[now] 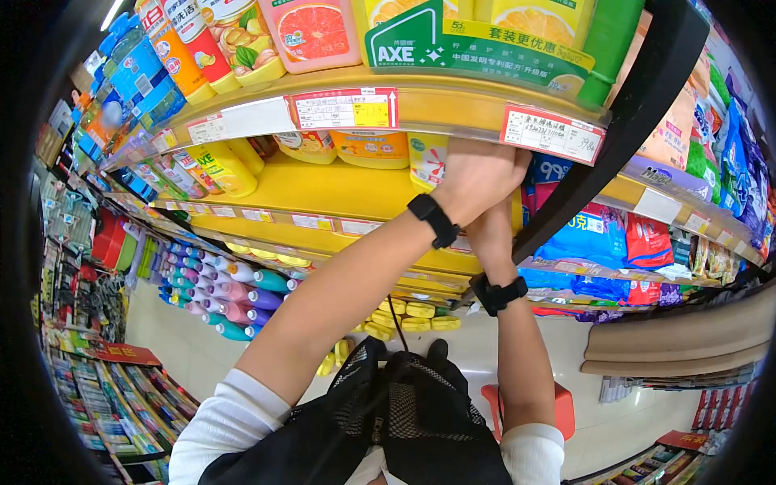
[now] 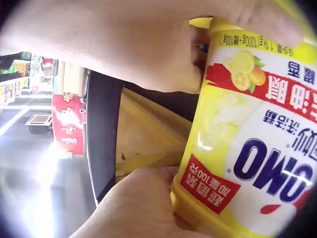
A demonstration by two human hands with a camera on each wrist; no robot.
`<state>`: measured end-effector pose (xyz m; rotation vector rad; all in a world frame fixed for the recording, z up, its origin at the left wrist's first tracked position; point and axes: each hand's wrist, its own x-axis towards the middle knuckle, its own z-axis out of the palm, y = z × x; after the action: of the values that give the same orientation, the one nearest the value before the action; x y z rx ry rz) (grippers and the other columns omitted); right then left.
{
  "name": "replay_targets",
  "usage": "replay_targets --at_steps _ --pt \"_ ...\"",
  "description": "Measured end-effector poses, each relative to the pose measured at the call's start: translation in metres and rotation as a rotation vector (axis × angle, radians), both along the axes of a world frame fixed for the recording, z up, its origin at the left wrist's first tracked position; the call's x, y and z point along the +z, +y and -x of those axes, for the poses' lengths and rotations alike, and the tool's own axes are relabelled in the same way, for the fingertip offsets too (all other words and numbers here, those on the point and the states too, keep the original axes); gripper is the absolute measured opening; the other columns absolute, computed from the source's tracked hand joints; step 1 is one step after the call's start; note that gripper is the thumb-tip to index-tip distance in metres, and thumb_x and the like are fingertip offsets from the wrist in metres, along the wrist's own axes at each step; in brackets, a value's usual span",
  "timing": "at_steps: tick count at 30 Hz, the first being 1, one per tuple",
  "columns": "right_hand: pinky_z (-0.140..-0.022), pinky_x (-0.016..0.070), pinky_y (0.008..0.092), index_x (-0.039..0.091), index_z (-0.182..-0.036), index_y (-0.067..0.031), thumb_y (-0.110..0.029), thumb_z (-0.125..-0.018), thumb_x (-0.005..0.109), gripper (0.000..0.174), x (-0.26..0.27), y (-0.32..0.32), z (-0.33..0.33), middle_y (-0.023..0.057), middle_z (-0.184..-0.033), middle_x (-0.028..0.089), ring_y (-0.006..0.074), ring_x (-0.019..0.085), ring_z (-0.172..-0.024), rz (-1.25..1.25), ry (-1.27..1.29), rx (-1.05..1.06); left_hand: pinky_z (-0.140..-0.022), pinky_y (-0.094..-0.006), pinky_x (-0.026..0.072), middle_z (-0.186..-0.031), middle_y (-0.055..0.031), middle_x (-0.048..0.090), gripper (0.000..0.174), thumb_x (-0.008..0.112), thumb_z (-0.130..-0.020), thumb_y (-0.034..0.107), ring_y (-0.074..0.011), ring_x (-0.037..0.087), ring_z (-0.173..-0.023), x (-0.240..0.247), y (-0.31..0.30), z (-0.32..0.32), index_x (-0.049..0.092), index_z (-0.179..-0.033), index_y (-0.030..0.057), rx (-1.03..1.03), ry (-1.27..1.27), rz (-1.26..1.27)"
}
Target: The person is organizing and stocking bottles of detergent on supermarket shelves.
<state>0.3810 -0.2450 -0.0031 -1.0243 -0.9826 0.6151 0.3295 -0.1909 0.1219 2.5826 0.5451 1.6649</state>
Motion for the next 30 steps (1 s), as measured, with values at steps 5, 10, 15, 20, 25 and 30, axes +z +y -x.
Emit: replay_targets --at_steps 5,10,15,20,25,30 --pt "-0.102 0.0445 0.0353 0.044 -0.134 -0.0029 -0.01 -0.101 0.048 0.035 0.005 0.007 -0.021 0.01 -0.131 0.055 0.0202 0.054 -0.12 0.098 -0.439 -0.303 -0.079 -0.0473 0.0515 -0.098 -0.0138 0.069 0.026 0.066 -0.081 0.023 -0.0344 0.065 -0.093 -0.008 0.016 -0.035 0.069 -0.103 0.0092 -0.036 0.013 0.068" --pt "-0.096 0.0483 0.0319 0.049 -0.129 -0.0036 -0.016 -0.102 0.046 0.029 -0.054 0.048 -0.069 0.0086 -0.127 0.058 0.0183 0.058 -0.114 0.008 0.274 -0.032 -0.08 -0.0472 0.0521 -0.105 -0.0159 0.068 0.025 0.063 -0.087 0.024 -0.0364 0.065 -0.095 -0.004 0.027 -0.041 0.069 -0.106 0.0092 -0.151 -0.052 0.204" --pt "-0.095 0.0489 0.0329 0.05 -0.129 -0.0026 -0.015 -0.099 0.052 0.033 -0.044 0.054 -0.062 0.009 -0.126 0.059 0.0196 0.059 -0.113 0.202 -0.487 -0.367 -0.08 -0.0477 0.0522 -0.105 -0.0171 0.068 0.025 0.062 -0.087 0.024 -0.0371 0.065 -0.094 -0.012 0.041 -0.046 0.069 -0.105 0.0085 -0.14 -0.011 0.199" --pt "-0.099 0.0463 0.0372 0.043 -0.137 0.002 -0.013 -0.092 0.061 0.05 -0.063 0.058 -0.071 0.0177 -0.132 0.055 0.0298 0.056 -0.118 0.21 -0.565 -0.392 -0.08 -0.0489 0.0519 -0.105 -0.02 0.067 0.032 0.063 -0.087 0.026 -0.0385 0.065 -0.093 -0.024 0.032 -0.002 0.066 -0.111 0.006 -0.102 0.247 0.069" --pt "-0.103 0.0428 0.0431 0.034 -0.141 0.0112 -0.009 -0.09 0.059 0.06 -0.021 0.013 -0.04 0.0301 -0.134 0.049 0.0442 0.049 -0.124 0.378 -0.622 -0.504 -0.108 -0.0503 0.033 -0.132 -0.0226 0.053 0.052 0.062 -0.091 0.034 -0.0351 0.049 -0.123 -0.055 0.028 0.091 0.055 -0.127 -0.0029 -0.011 0.478 0.228" --pt "-0.101 0.0445 0.0407 0.041 -0.137 0.0069 -0.007 -0.089 0.06 0.053 -0.032 0.023 -0.051 0.027 -0.129 0.054 0.0386 0.054 -0.12 0.406 -0.565 -0.582 -0.098 -0.0467 0.0409 -0.123 -0.0211 0.058 0.042 0.066 -0.09 0.021 -0.0361 0.054 -0.113 -0.093 0.077 0.169 0.055 -0.123 -0.0025 0.152 0.262 0.117"
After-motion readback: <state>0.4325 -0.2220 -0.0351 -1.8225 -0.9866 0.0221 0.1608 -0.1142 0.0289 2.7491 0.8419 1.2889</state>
